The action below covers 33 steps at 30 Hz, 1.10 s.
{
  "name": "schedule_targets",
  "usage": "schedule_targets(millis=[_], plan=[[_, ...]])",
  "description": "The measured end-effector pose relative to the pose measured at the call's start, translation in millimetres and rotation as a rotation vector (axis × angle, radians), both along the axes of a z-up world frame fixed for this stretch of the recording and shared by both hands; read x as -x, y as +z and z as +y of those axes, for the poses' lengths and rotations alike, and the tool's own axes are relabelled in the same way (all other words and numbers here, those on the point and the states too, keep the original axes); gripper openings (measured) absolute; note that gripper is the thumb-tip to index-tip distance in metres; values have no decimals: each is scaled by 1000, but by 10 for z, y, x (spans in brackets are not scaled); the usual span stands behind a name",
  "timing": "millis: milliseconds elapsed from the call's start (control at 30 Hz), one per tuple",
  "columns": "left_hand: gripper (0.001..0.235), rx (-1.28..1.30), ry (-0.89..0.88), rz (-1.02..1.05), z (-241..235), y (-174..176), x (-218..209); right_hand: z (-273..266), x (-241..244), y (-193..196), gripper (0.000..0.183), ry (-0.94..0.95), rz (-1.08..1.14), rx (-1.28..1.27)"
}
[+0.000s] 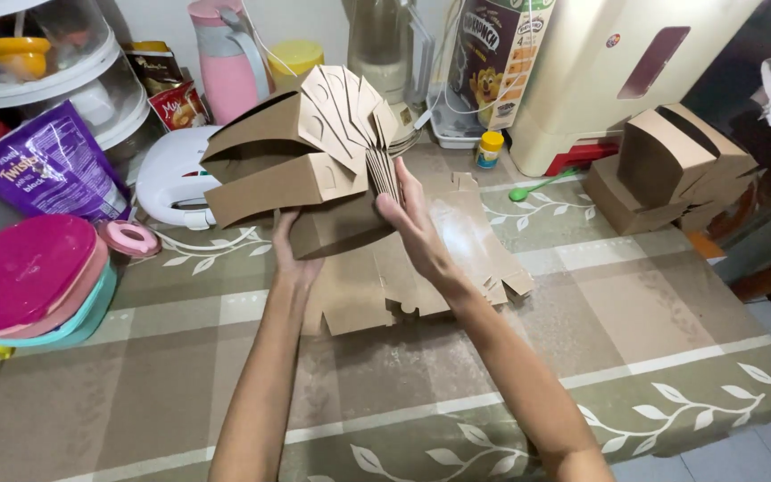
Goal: Folding flat cardboard templates into assembled pastry boxes on a table.
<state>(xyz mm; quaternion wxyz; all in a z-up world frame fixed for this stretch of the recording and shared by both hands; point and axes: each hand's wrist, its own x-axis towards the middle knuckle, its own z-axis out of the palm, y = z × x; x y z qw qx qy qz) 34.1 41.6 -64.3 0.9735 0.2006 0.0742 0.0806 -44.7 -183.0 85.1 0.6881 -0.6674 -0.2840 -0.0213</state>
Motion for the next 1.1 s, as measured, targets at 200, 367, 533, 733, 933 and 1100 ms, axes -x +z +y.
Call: schedule_targets(millis=[200,367,533,733,933,1100], plan=[[48,15,-44,-34,-136,604,403,100,163,100,88,-110,-167,136],[50,56,-55,-16,-160,715,477,155,191,91,87,-115,-181,137],[53,90,-71,3,-167,732,462,144,166,58,84,-132,-188,146],[57,3,-72,37,-239,949,555,60,21,0,80,-113,-155,166],[49,-26,-94,121,-51,454,217,-94,-286,-195,79,-113,-94,151],[65,-384,-111,188,-507,1165,722,-510,-171,-28,91,-6,282,89]])
